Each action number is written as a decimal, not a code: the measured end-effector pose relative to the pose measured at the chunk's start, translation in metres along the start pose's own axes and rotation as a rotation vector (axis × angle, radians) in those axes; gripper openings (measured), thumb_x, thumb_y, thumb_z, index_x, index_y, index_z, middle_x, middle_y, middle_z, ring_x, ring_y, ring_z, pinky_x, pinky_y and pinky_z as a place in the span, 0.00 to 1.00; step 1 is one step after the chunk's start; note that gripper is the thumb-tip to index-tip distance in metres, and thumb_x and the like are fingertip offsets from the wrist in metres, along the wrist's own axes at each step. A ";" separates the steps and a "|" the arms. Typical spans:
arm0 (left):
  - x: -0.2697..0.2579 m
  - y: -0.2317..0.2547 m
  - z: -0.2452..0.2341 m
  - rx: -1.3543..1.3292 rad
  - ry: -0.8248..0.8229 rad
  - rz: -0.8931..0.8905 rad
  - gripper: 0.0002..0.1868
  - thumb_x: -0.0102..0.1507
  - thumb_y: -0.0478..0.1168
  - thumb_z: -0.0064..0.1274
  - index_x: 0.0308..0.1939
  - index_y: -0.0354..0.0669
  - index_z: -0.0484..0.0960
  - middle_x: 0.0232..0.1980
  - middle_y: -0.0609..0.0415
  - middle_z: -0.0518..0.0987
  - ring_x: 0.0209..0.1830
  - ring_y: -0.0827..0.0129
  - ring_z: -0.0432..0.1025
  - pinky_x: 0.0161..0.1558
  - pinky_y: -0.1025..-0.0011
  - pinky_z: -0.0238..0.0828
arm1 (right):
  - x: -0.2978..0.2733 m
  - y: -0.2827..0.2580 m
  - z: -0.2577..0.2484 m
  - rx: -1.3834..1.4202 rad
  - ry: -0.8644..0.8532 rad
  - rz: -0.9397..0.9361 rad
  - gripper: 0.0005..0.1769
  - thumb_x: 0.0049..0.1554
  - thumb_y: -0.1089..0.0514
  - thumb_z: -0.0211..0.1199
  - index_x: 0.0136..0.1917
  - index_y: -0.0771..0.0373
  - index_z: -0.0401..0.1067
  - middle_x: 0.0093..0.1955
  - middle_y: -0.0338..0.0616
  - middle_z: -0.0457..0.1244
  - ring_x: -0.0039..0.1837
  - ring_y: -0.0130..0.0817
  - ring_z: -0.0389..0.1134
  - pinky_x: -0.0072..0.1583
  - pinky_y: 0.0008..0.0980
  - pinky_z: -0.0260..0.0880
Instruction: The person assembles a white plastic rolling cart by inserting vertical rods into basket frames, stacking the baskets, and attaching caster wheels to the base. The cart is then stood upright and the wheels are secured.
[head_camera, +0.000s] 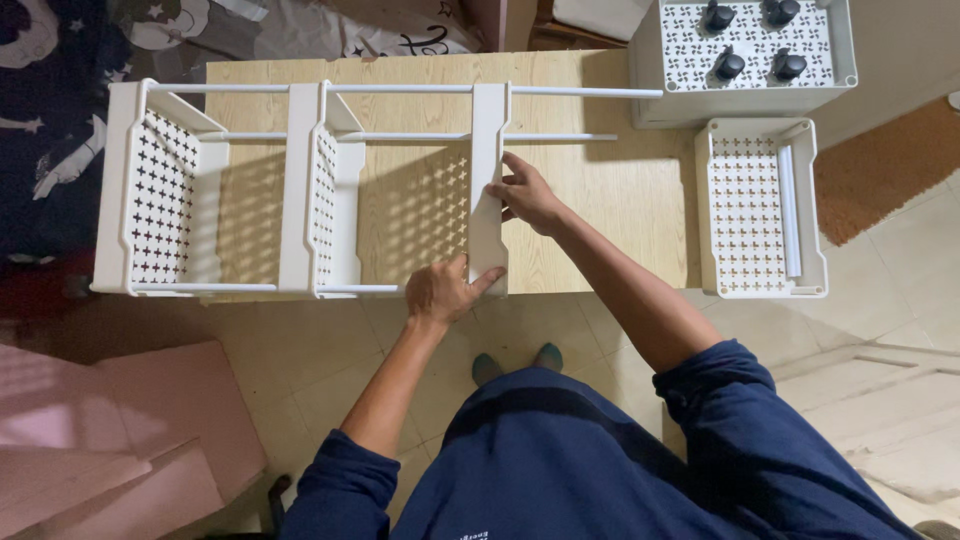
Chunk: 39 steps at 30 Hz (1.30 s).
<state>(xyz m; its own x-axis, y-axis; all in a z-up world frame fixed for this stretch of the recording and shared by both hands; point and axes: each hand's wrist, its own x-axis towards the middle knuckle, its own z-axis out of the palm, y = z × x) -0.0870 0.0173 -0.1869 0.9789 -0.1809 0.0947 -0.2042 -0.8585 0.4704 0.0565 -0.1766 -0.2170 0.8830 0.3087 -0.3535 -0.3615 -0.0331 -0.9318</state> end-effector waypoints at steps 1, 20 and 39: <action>0.002 0.001 -0.001 -0.001 -0.014 -0.017 0.39 0.58 0.77 0.52 0.24 0.40 0.83 0.17 0.45 0.77 0.16 0.55 0.75 0.19 0.58 0.70 | 0.001 -0.001 0.000 0.007 -0.004 -0.003 0.40 0.62 0.63 0.58 0.82 0.64 0.43 0.61 0.62 0.66 0.57 0.46 0.73 0.48 0.42 0.82; -0.017 0.015 -0.016 -0.084 0.318 0.198 0.29 0.66 0.56 0.59 0.59 0.36 0.79 0.56 0.41 0.81 0.56 0.53 0.75 0.59 0.57 0.70 | -0.107 0.011 -0.028 -0.464 0.299 -0.170 0.26 0.65 0.52 0.59 0.71 0.68 0.65 0.54 0.54 0.71 0.50 0.37 0.76 0.48 0.33 0.77; 0.065 0.211 0.108 -0.212 -0.136 0.654 0.17 0.61 0.43 0.61 0.52 0.41 0.82 0.52 0.47 0.79 0.57 0.54 0.73 0.58 0.57 0.69 | -0.277 0.088 -0.206 -0.881 1.080 -0.116 0.23 0.61 0.54 0.62 0.65 0.69 0.70 0.63 0.57 0.66 0.61 0.54 0.69 0.60 0.49 0.70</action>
<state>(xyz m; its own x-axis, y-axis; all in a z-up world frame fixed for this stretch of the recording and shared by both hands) -0.0668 -0.2277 -0.1764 0.6433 -0.6990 0.3122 -0.7325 -0.4435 0.5164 -0.1579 -0.4608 -0.2180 0.8318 -0.5116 0.2154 -0.3228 -0.7615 -0.5621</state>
